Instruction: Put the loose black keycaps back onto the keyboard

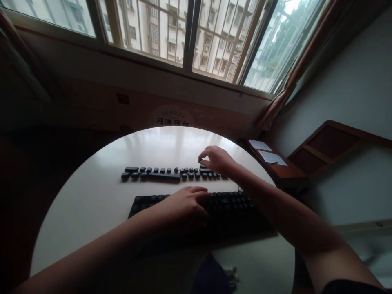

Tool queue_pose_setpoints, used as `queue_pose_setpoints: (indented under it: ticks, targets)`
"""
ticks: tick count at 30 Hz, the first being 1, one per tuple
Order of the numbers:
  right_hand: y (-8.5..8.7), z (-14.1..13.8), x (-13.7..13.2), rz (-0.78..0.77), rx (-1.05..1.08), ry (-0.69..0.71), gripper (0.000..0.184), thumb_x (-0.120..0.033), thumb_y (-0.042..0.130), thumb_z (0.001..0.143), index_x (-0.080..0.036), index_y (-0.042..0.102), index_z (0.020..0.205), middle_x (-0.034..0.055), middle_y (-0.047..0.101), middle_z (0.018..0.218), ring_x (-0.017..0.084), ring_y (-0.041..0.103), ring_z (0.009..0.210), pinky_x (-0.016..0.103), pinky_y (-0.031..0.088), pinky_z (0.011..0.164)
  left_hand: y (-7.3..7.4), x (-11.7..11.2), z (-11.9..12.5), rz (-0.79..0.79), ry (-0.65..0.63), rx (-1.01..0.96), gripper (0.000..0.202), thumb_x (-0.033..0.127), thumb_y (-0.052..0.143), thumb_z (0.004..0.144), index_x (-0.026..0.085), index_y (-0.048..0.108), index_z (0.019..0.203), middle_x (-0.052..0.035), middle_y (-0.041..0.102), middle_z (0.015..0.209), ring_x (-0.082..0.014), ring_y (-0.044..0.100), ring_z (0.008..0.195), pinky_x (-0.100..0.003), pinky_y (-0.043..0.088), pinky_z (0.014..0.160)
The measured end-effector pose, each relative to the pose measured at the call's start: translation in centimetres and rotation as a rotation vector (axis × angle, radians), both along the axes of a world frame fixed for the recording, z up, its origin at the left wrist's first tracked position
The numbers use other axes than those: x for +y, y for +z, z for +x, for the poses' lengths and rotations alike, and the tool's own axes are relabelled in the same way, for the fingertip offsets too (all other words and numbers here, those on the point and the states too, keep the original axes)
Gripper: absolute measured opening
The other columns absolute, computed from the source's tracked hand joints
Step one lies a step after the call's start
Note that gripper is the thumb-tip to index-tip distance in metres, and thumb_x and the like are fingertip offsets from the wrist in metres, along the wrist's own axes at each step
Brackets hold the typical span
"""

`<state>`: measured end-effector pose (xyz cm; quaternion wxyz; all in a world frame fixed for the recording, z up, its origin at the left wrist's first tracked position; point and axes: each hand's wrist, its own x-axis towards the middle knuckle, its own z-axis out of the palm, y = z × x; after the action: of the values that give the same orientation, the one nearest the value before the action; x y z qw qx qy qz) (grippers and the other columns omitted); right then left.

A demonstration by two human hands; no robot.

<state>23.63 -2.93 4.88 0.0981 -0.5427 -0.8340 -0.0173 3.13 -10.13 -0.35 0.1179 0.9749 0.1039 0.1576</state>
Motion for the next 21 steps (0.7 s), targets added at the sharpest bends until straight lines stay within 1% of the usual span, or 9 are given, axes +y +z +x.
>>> queue_pose_setpoints:
  ticks: [2, 4, 6, 7, 10, 13, 16, 21]
  targets:
    - [0.8, 1.3, -2.9, -0.036, 0.085, 0.072, 0.016, -0.022, 0.072, 0.085, -0.022, 0.078, 0.100, 0.0045, 0.074, 0.097, 0.019, 0.067, 0.086, 0.030, 0.049, 0.080, 0.1, 0.2, 0.0, 0.000, 0.003, -0.009, 0.017, 0.038, 0.072, 0.087, 0.031, 0.081, 0.100, -0.0089, 0.063, 0.136, -0.0324, 0.056, 0.127, -0.047, 0.044, 0.104]
    - [0.9, 2.6, -6.2, -0.100, 0.164, 0.108, 0.015, -0.022, 0.071, 0.085, -0.022, 0.078, 0.099, 0.0034, 0.074, 0.094, 0.019, 0.067, 0.085, 0.030, 0.050, 0.079, 0.1, 0.4, 0.0, 0.002, -0.003, -0.019, 0.016, 0.037, 0.073, 0.086, 0.031, 0.081, 0.098, -0.0077, 0.067, 0.130, -0.0310, 0.059, 0.122, -0.043, 0.046, 0.101]
    - [0.4, 3.8, -9.2, -0.189, 0.196, 0.124, 0.016, -0.023, 0.069, 0.087, -0.024, 0.078, 0.100, 0.0030, 0.074, 0.096, 0.019, 0.067, 0.085, 0.029, 0.051, 0.078, 0.0, 0.5, 0.0, -0.003, -0.010, -0.021, 0.015, 0.036, 0.075, 0.085, 0.032, 0.081, 0.099, -0.0066, 0.068, 0.126, -0.0295, 0.062, 0.118, -0.041, 0.048, 0.098]
    - [0.0, 4.2, -10.5, -0.219, 0.200, 0.119, 0.016, -0.023, 0.068, 0.087, -0.024, 0.078, 0.100, 0.0030, 0.074, 0.098, 0.019, 0.068, 0.089, 0.030, 0.050, 0.082, 0.0, 0.5, 0.0, -0.008, -0.012, -0.020, 0.016, 0.035, 0.075, 0.085, 0.032, 0.081, 0.100, -0.0063, 0.069, 0.125, -0.0287, 0.063, 0.116, -0.040, 0.048, 0.097]
    - [-1.5, 4.9, -13.4, -0.269, 0.229, 0.085, 0.018, -0.021, 0.069, 0.087, -0.024, 0.077, 0.102, 0.0034, 0.074, 0.102, 0.020, 0.068, 0.094, 0.030, 0.050, 0.086, -0.2, 0.6, 0.0, -0.021, -0.015, -0.018, 0.019, 0.033, 0.077, 0.083, 0.033, 0.080, 0.102, -0.0061, 0.069, 0.123, -0.0274, 0.064, 0.112, -0.039, 0.049, 0.097]
    - [-2.7, 4.8, -14.6, -0.289, 0.268, 0.075, 0.020, -0.018, 0.069, 0.086, -0.023, 0.077, 0.103, 0.0037, 0.074, 0.104, 0.019, 0.068, 0.094, 0.029, 0.051, 0.086, -0.4, 0.7, 0.1, -0.030, -0.025, -0.026, 0.019, 0.032, 0.077, 0.082, 0.032, 0.081, 0.101, -0.0063, 0.070, 0.120, -0.0272, 0.065, 0.110, -0.038, 0.049, 0.095]
    - [-3.5, 4.4, -14.8, -0.283, 0.254, 0.077, 0.022, -0.017, 0.069, 0.085, -0.024, 0.077, 0.104, 0.0029, 0.074, 0.104, 0.020, 0.069, 0.096, 0.029, 0.050, 0.087, -0.5, 0.7, 0.1, -0.028, -0.031, -0.028, 0.020, 0.032, 0.076, 0.082, 0.032, 0.080, 0.102, -0.0064, 0.070, 0.120, -0.0273, 0.065, 0.110, -0.038, 0.049, 0.095]
    - [-4.1, 4.0, -14.6, -0.236, 0.174, 0.099, 0.023, -0.016, 0.069, 0.084, -0.025, 0.078, 0.103, 0.0026, 0.074, 0.103, 0.021, 0.068, 0.096, 0.032, 0.050, 0.087, -0.5, 0.8, 0.0, -0.026, -0.025, -0.033, 0.020, 0.032, 0.077, 0.082, 0.032, 0.080, 0.102, -0.0063, 0.070, 0.122, -0.0277, 0.064, 0.110, -0.039, 0.049, 0.095]
